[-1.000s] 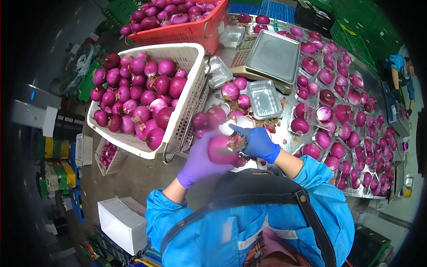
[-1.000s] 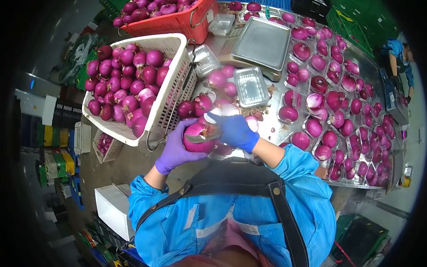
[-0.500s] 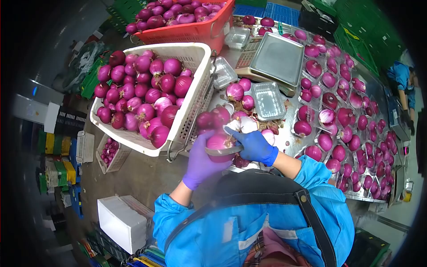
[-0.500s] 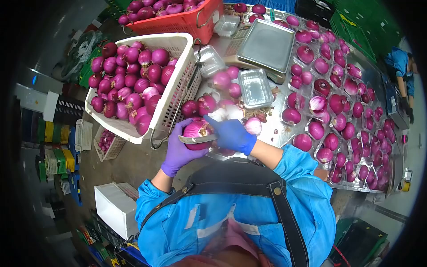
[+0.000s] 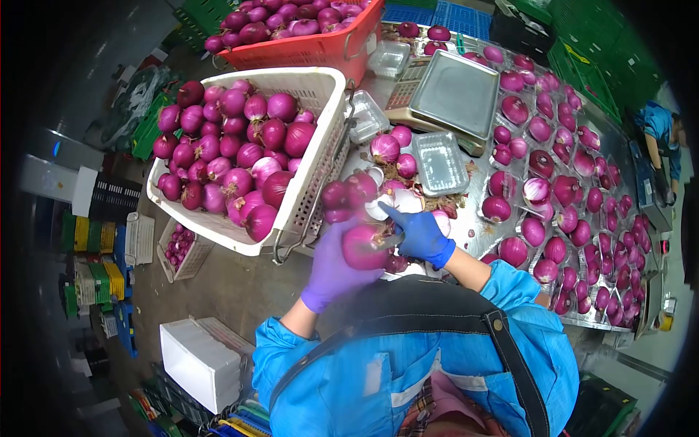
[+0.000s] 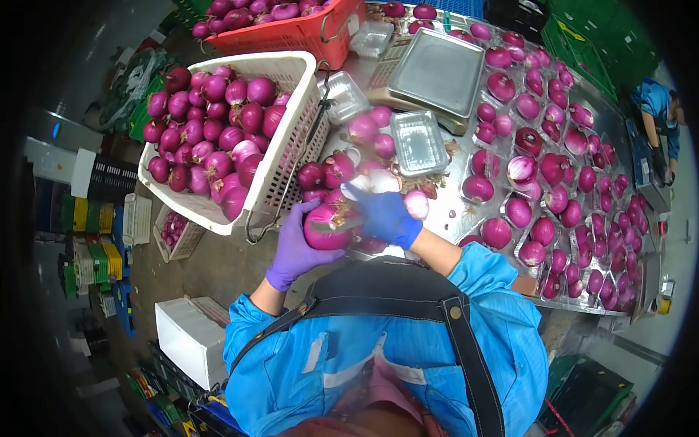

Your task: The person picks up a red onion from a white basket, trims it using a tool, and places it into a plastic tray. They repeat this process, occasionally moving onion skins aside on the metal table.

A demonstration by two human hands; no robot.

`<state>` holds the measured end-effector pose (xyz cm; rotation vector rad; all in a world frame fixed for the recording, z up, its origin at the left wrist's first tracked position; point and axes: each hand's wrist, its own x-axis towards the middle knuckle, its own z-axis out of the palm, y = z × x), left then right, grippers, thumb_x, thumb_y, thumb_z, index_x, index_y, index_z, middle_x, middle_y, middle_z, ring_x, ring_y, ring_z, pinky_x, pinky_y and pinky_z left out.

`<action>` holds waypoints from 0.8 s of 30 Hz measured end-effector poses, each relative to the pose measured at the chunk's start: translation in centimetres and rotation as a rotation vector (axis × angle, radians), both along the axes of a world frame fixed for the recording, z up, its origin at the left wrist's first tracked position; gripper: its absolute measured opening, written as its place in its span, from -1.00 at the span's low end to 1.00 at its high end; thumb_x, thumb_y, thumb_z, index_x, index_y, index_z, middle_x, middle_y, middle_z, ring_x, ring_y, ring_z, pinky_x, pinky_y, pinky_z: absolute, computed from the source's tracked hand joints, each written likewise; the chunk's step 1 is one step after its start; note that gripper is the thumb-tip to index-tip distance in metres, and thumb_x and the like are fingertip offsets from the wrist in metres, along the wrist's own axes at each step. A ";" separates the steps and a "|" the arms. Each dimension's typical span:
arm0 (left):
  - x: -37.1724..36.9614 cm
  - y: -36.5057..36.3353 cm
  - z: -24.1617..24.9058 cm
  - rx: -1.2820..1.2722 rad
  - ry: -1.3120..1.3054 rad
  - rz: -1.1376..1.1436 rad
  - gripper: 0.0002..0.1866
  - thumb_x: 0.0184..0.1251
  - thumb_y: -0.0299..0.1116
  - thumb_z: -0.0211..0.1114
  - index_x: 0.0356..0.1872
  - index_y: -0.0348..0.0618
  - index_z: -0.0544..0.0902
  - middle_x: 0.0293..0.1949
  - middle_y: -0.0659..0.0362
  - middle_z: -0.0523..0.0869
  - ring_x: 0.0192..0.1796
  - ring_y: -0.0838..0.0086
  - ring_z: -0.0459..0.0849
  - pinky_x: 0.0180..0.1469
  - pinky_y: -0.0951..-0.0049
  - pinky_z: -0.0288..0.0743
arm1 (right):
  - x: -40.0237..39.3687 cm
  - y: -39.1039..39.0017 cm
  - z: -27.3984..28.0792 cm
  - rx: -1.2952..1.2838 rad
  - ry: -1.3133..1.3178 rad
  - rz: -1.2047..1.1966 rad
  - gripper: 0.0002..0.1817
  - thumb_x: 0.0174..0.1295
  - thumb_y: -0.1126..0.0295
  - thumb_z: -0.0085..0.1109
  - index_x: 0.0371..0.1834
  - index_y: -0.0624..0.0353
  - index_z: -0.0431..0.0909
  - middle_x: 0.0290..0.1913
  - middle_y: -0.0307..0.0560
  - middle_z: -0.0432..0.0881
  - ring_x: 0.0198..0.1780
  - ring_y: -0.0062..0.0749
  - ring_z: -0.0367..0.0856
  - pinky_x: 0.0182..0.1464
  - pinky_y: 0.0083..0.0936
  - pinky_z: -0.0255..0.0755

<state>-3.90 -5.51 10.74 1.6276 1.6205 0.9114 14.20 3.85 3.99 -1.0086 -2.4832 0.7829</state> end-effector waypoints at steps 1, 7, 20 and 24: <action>0.1 -0.2 0.8 -0.001 -0.078 0.018 -0.10 -0.46 -0.27 0.60 0.06 -0.27 0.33 -0.01 0.03 0.50 0.04 0.38 0.51 0.12 0.39 0.40 | 0.2 0.6 -0.8 -0.054 0.028 -0.047 -0.12 -0.31 0.49 0.22 0.29 -0.06 0.25 -0.59 -0.03 0.54 -0.52 -0.16 0.57 -0.43 -0.31 0.42; -0.8 -0.5 -0.6 0.160 -0.043 0.162 -0.12 -0.45 -0.27 0.59 0.05 -0.24 0.34 0.02 0.03 0.47 0.06 0.35 0.49 0.12 0.38 0.39 | 2.1 1.3 -1.2 -0.142 0.040 -0.076 -0.23 -0.22 0.52 0.15 0.25 -0.06 0.31 -0.55 0.06 0.56 -0.50 -0.08 0.57 -0.42 -0.28 0.41; 1.2 -0.2 -0.9 0.268 0.177 0.142 -0.14 -0.44 -0.28 0.57 0.04 -0.25 0.34 -0.02 0.01 0.48 0.02 0.27 0.51 0.08 0.35 0.40 | 0.4 0.1 -0.4 0.036 -0.048 -0.058 -0.16 -0.23 0.46 0.18 0.31 -0.05 0.21 -0.47 -0.03 0.60 -0.50 -0.15 0.58 -0.43 -0.31 0.43; 1.1 -0.7 -0.6 0.246 0.017 0.171 -0.13 -0.43 -0.26 0.58 0.06 -0.23 0.32 0.02 0.03 0.45 0.07 0.31 0.47 0.11 0.32 0.39 | 2.2 2.1 -2.4 -0.015 -0.020 -0.283 -0.34 -0.05 0.44 0.07 0.26 -0.02 0.28 -0.53 0.04 0.58 -0.50 -0.14 0.59 -0.43 -0.29 0.44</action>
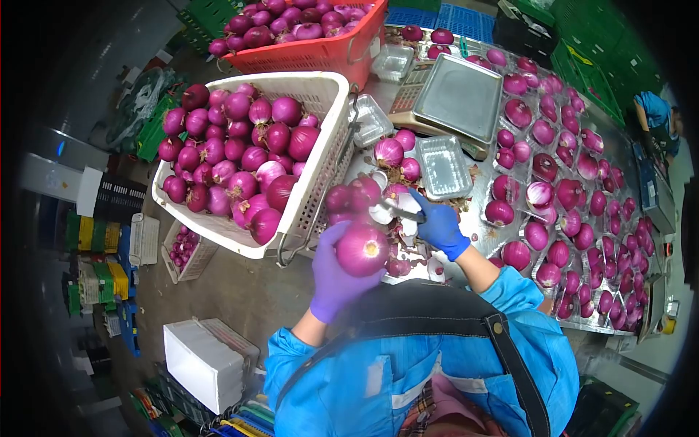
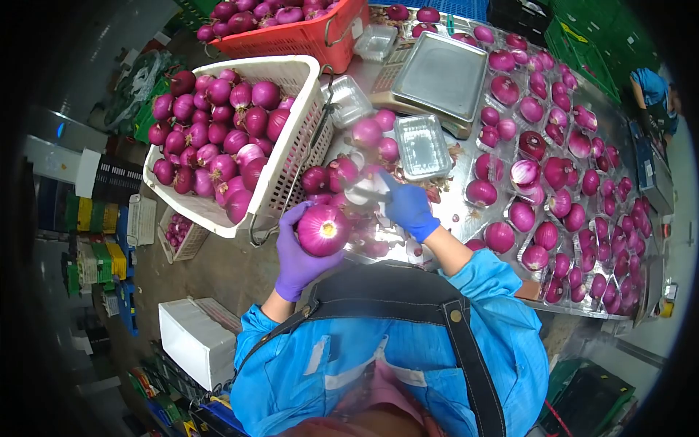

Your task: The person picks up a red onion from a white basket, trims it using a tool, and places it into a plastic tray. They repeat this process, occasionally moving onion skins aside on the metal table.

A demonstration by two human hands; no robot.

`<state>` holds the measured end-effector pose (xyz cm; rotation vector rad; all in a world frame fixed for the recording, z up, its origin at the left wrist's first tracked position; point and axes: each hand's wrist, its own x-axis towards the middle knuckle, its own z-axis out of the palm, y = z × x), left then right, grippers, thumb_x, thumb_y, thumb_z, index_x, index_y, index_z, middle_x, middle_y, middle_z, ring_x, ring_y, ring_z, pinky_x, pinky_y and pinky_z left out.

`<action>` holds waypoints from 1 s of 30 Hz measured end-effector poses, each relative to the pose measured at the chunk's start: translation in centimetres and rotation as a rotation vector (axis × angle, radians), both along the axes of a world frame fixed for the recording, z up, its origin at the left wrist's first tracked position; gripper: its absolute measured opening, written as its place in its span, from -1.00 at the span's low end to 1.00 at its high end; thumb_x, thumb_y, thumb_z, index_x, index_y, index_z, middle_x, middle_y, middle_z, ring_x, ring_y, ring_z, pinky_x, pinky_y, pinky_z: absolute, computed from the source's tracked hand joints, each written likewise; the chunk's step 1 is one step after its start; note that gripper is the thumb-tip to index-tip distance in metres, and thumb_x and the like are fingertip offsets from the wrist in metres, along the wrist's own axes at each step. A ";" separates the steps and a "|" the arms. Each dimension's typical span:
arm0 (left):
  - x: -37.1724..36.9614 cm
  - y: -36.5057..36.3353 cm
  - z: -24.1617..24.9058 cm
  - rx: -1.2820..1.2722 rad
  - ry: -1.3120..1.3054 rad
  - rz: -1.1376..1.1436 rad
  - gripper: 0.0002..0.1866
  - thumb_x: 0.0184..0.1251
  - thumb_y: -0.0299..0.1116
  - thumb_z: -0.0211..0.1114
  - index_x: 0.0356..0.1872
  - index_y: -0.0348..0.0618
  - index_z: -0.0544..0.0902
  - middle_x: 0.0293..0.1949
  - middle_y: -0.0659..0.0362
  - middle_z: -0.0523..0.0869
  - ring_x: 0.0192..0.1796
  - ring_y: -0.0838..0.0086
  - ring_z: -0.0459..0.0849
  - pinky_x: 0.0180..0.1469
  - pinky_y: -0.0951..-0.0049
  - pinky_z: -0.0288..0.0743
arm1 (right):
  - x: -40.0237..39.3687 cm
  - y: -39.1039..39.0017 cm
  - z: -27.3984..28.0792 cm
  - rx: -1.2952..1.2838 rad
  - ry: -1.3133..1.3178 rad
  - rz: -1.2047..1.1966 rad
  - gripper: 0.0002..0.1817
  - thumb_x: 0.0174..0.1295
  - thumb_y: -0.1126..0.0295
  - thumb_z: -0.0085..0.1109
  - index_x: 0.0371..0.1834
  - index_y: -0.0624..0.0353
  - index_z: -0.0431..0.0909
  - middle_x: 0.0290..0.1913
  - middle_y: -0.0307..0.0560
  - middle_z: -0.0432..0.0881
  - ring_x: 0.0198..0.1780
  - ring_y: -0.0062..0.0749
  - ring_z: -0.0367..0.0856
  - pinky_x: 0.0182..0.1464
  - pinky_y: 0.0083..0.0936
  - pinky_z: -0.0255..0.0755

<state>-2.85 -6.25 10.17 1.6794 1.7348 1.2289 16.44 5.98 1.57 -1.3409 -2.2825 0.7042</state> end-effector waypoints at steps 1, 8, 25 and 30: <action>-0.2 0.1 -0.2 0.041 -0.154 0.003 -0.13 -0.39 -0.25 0.57 0.07 -0.21 0.30 0.04 0.04 0.43 0.10 0.31 0.44 0.14 0.31 0.36 | 0.5 0.3 0.0 -0.034 0.019 0.005 -0.38 -0.03 0.43 0.07 0.24 -0.03 0.32 -0.53 0.04 0.58 -0.51 -0.18 0.58 -0.42 -0.33 0.44; -0.5 1.1 -5.1 -0.179 -1.846 -0.150 0.17 -0.45 0.12 0.54 0.27 -0.14 0.12 0.22 0.01 0.27 0.24 0.16 0.30 0.29 0.06 0.22 | 0.3 -0.9 0.1 -0.394 0.618 0.093 -0.44 0.02 0.40 0.13 0.21 -0.03 0.38 -0.56 -0.10 0.54 -0.58 -0.46 0.42 -0.39 -0.52 0.41; 0.1 -0.7 -7.8 -0.136 -1.631 -0.106 -0.16 -0.10 -0.43 0.41 0.26 -0.24 0.15 0.22 -0.02 0.29 0.28 0.15 0.27 0.36 0.16 0.14 | -0.6 -3.2 -3.5 -0.210 0.261 0.132 -0.34 -0.12 0.53 0.08 0.21 -0.01 0.35 -0.46 0.08 0.60 -0.50 -0.12 0.59 -0.42 -0.35 0.45; -1.0 1.2 -7.9 -0.117 -2.066 -0.077 -0.17 -0.07 -0.21 0.42 0.25 -0.14 0.20 0.23 -0.01 0.28 0.27 0.11 0.27 0.30 0.16 0.22 | 0.9 -4.0 -1.4 -0.316 0.257 0.104 -0.27 -0.20 0.61 0.08 0.22 -0.03 0.34 -0.44 -0.03 0.63 -0.47 -0.21 0.61 -0.39 -0.44 0.47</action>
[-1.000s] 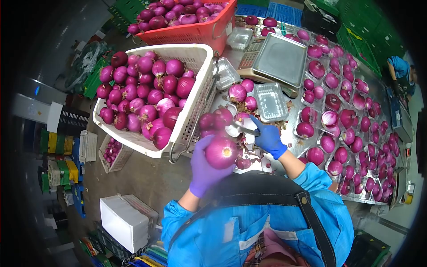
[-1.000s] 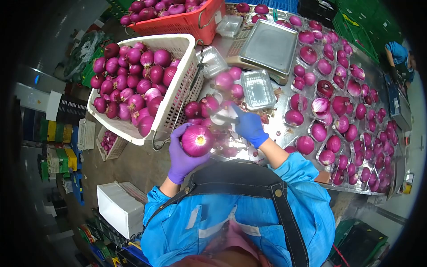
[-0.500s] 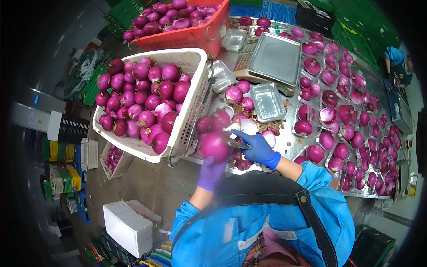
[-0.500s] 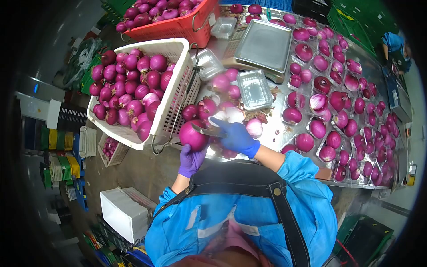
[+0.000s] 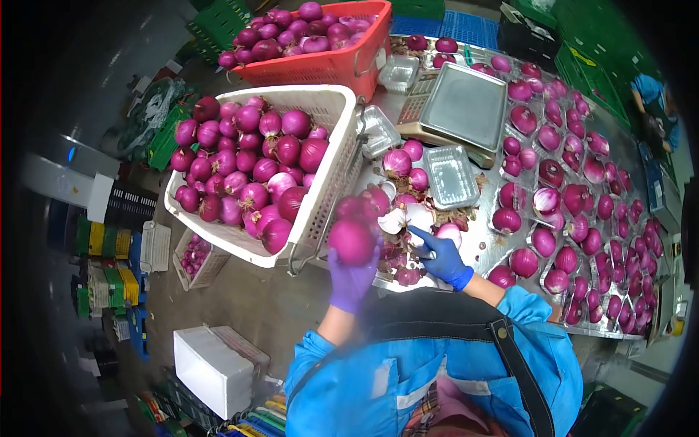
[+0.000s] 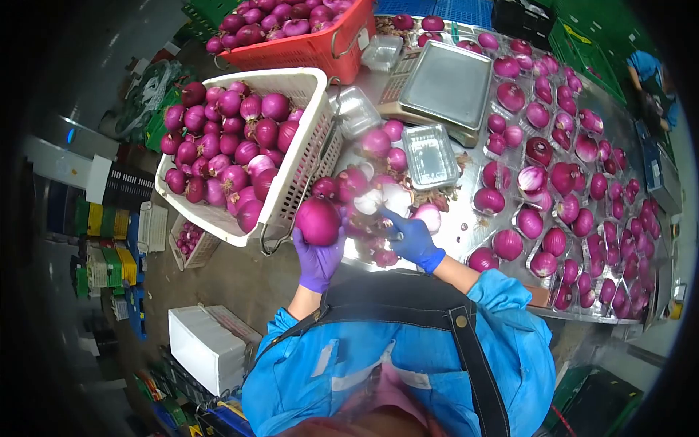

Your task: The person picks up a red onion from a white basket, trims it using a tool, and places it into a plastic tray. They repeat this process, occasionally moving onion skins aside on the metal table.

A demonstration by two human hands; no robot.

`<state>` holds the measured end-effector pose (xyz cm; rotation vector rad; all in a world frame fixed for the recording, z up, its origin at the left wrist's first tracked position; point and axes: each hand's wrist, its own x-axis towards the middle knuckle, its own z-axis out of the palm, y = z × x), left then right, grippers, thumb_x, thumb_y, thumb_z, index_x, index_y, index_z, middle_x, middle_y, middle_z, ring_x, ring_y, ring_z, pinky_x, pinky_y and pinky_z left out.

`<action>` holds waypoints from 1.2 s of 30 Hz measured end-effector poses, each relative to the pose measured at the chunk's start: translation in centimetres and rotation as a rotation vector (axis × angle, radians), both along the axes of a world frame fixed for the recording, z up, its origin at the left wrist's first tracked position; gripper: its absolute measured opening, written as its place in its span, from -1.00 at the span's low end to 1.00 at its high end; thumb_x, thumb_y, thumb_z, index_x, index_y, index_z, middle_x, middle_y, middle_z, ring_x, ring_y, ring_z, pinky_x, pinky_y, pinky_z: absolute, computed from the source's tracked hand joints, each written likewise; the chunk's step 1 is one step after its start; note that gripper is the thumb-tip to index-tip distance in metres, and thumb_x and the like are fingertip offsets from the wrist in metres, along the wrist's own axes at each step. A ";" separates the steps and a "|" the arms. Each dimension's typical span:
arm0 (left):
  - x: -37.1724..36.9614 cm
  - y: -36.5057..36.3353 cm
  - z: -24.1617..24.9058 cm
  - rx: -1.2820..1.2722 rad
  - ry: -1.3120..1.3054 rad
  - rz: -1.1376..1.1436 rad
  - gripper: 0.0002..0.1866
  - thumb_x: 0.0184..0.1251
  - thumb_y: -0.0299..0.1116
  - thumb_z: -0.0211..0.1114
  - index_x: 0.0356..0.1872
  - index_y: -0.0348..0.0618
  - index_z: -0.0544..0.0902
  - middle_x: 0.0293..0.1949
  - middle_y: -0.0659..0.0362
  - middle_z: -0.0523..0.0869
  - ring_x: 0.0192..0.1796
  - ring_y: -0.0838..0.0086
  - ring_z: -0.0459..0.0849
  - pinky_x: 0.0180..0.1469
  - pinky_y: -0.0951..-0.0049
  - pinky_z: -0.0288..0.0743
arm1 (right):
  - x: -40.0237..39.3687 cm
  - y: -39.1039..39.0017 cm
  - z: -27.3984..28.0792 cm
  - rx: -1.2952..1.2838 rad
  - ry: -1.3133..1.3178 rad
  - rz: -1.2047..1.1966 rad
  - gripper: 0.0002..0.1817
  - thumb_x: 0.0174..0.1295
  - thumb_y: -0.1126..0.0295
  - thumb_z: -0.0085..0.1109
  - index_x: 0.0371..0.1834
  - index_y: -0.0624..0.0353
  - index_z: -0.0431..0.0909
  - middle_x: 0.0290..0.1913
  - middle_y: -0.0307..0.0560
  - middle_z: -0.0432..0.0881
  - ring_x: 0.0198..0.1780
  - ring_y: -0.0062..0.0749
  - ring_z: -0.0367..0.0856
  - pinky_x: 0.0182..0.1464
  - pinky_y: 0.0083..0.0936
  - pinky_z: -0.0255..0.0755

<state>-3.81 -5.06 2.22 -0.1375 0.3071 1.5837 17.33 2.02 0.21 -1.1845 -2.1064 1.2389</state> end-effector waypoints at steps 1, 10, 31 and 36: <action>0.5 0.3 0.6 0.101 -0.142 -0.079 -0.24 0.05 -0.10 0.29 0.26 -0.12 0.19 0.23 -0.03 0.27 0.27 0.11 0.27 0.30 0.14 0.20 | -0.2 0.2 1.0 0.072 0.076 -0.004 -0.25 -0.22 0.61 0.07 0.22 -0.03 0.34 -0.40 -0.05 0.63 -0.43 -0.23 0.62 -0.37 -0.45 0.48; 6.7 4.2 -1.0 0.109 0.008 -0.543 -0.08 0.10 0.33 0.02 0.31 -0.19 0.08 0.26 -0.09 0.22 0.29 0.06 0.21 0.32 0.09 0.10 | 1.9 1.5 3.9 0.297 0.239 -0.051 0.01 -0.24 0.10 0.45 0.35 0.01 0.10 0.20 0.04 0.38 0.05 -0.13 0.53 0.07 -0.34 0.42; 31.0 21.8 -9.7 0.685 2.060 -0.457 0.13 -0.39 -0.01 0.54 0.33 -0.07 0.12 0.31 -0.28 -0.04 0.29 -0.11 0.12 0.30 0.12 0.11 | 27.0 11.6 -1.6 -0.016 -0.121 -0.732 -0.12 -0.16 0.04 0.38 0.26 0.17 0.25 0.04 0.18 0.52 0.03 -0.08 0.53 0.07 -0.37 0.38; 32.5 22.1 -7.4 0.591 2.093 -0.550 0.08 -0.37 0.08 0.50 0.29 -0.07 0.19 0.33 -0.24 -0.04 0.33 -0.07 0.10 0.31 0.10 0.10 | 30.4 9.4 -2.0 0.021 -0.165 -1.110 -0.21 -0.18 0.06 0.37 0.19 0.10 0.36 0.03 0.11 0.53 -0.01 -0.15 0.56 0.01 -0.36 0.42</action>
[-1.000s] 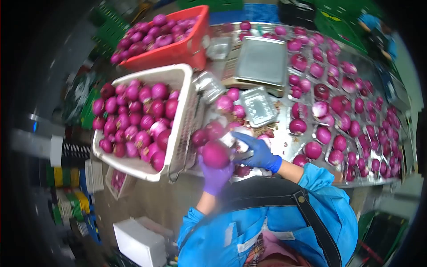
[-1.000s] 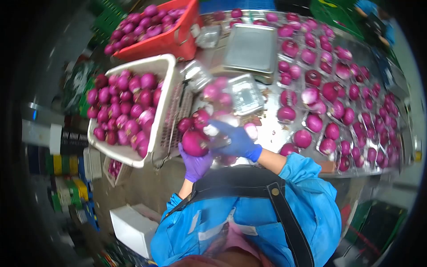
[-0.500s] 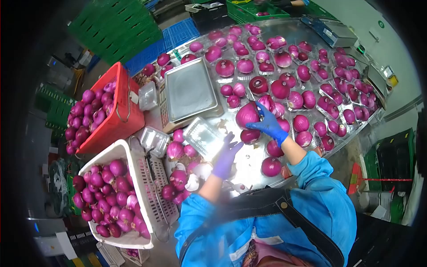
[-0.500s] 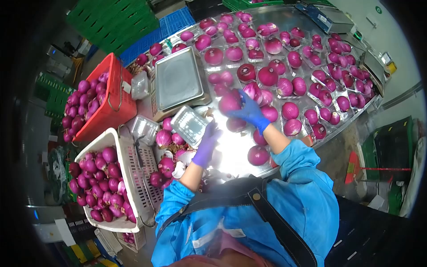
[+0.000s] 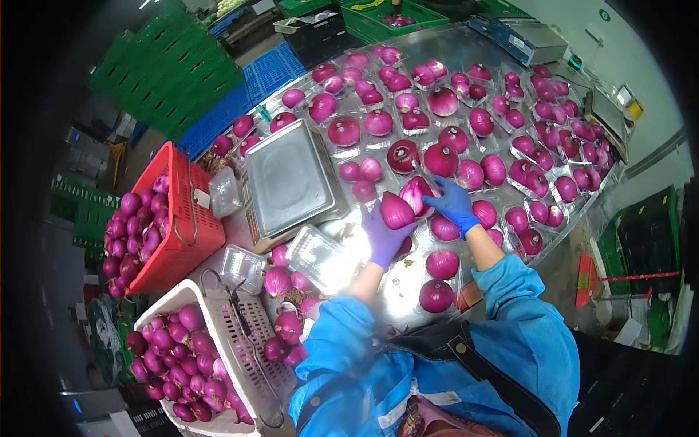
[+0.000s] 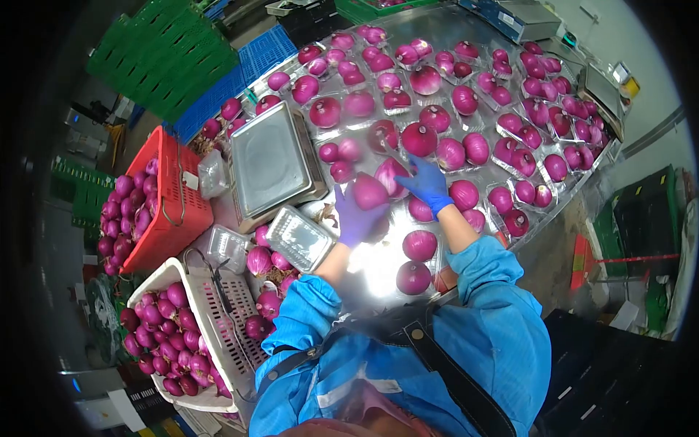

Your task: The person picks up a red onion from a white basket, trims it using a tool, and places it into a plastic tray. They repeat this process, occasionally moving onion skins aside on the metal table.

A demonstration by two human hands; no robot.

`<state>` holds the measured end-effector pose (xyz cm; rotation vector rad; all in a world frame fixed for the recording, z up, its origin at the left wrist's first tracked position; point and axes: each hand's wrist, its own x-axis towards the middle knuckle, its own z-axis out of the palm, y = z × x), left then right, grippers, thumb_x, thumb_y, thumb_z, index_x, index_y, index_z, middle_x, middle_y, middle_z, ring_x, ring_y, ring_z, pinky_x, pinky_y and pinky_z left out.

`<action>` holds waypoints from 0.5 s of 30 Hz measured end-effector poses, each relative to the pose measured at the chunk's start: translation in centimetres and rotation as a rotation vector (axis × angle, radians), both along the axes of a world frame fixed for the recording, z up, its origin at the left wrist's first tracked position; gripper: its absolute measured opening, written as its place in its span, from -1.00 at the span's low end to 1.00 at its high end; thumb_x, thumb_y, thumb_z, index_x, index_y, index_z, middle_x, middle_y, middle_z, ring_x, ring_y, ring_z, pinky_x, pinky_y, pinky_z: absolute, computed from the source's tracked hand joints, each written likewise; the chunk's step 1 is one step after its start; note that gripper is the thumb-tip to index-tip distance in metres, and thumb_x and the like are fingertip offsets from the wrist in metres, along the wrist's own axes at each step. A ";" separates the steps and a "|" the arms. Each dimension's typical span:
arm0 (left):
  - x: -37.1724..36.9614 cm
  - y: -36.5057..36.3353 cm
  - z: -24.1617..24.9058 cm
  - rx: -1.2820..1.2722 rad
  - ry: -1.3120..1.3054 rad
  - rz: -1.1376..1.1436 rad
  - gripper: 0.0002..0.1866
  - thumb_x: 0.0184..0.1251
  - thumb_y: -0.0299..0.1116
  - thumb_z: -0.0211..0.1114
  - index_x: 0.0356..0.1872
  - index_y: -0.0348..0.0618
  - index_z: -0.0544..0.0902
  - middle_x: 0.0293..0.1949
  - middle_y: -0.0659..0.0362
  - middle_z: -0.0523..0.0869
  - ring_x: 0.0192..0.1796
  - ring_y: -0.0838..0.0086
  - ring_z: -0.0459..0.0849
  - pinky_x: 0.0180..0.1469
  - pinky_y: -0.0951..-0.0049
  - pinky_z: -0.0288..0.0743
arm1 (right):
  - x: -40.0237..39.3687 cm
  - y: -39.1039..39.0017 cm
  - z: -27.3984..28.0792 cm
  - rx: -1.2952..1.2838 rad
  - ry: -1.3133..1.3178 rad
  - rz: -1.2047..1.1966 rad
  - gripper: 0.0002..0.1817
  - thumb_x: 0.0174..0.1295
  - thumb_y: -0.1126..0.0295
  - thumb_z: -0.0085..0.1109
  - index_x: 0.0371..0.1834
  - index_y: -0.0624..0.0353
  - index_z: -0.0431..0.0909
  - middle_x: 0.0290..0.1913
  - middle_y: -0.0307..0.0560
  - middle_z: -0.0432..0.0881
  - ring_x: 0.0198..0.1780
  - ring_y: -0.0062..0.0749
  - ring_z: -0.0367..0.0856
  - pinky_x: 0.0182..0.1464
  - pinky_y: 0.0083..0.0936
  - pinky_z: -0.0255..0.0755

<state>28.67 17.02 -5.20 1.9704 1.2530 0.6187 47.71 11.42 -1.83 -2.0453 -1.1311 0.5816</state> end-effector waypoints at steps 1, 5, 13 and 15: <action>0.4 -0.2 -0.1 0.023 0.005 0.041 0.06 -0.38 0.07 0.51 0.26 -0.11 0.22 0.31 -0.21 0.03 0.31 -0.04 0.15 0.29 0.13 0.13 | -0.1 -0.3 -0.3 -0.052 -0.016 0.014 -0.11 -0.23 0.07 0.40 0.26 0.05 0.26 0.04 0.10 0.51 -0.01 -0.12 0.55 0.00 -0.34 0.42; 0.3 0.1 1.1 0.057 -0.032 0.021 -0.06 -0.38 0.01 0.51 0.12 -0.25 0.35 0.14 -0.11 0.34 0.17 0.09 0.37 0.16 0.20 0.30 | -1.7 -0.9 -2.1 -0.057 -0.092 0.151 0.03 -0.28 0.03 0.45 0.34 0.01 0.13 0.11 0.13 0.45 0.04 -0.02 0.50 0.06 -0.32 0.39; -0.5 0.3 -0.2 0.028 -0.204 0.038 -0.15 -0.38 -0.10 0.55 0.03 -0.25 0.37 -0.04 -0.02 0.47 0.02 0.15 0.47 0.07 0.21 0.36 | -2.0 1.4 -3.7 0.099 -0.170 0.148 -0.02 -0.35 0.22 0.48 0.30 -0.09 0.22 0.12 0.01 0.46 0.03 -0.10 0.51 0.02 -0.31 0.42; -0.9 0.4 0.2 -0.045 -0.262 0.047 -0.22 -0.35 -0.17 0.55 -0.01 -0.22 0.39 -0.09 0.03 0.49 -0.02 0.22 0.50 0.03 0.27 0.39 | -1.9 1.8 -2.7 0.152 -0.196 0.184 -0.04 -0.36 0.25 0.48 0.28 -0.10 0.25 0.12 -0.02 0.47 0.01 -0.10 0.53 0.00 -0.30 0.44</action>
